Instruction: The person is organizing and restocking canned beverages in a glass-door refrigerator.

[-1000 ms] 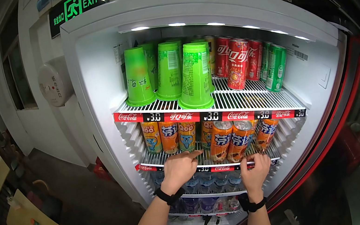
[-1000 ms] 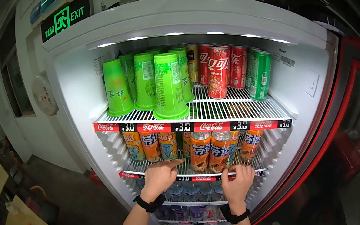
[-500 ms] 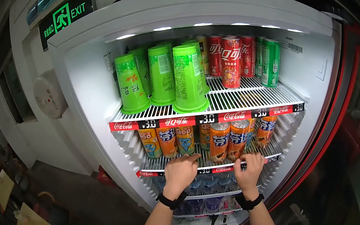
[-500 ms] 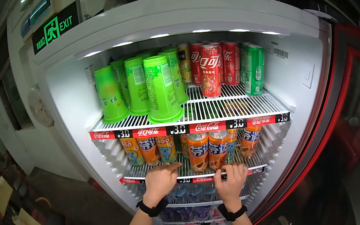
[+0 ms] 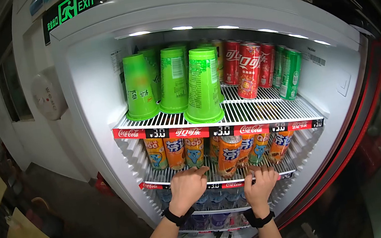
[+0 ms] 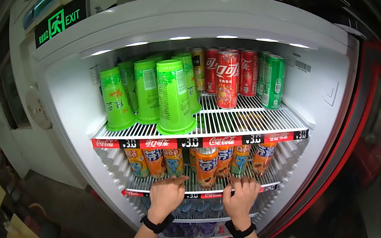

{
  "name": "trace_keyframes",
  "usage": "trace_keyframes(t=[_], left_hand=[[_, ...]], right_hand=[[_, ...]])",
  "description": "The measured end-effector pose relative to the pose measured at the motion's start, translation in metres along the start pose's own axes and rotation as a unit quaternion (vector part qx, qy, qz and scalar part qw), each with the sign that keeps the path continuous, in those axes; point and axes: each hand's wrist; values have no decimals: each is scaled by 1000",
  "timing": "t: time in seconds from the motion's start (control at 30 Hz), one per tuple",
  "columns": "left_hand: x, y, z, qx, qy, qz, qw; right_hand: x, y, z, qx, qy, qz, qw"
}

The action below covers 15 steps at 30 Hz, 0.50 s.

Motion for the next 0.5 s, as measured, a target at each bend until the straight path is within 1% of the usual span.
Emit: trace_keyframes(t=[0.13, 0.27, 0.3, 0.4, 0.5], left_hand=[[0, 0, 2, 12, 4, 5, 1000], [1, 1, -2, -25, 10, -8, 1000], [0, 0, 1, -13, -1, -1, 1000], [0, -1, 4, 12, -24, 14, 1000], [4, 1, -1, 2, -23, 17, 1000]], right_hand=[[-1, 0, -4, 8, 1, -25, 1000], [3, 0, -5, 6, -8, -45, 999], [3, 0, -5, 4, -10, -52, 999], [-1, 1, -8, 5, -7, -14, 1000], [4, -2, -8, 30, -8, -22, 999]])
Point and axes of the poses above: each hand's wrist, its own y-axis away from the middle knuckle, its own z-axis out of the back of the hand, x = y × z, and after that the axes turned 8 degrees about -y, right-handed
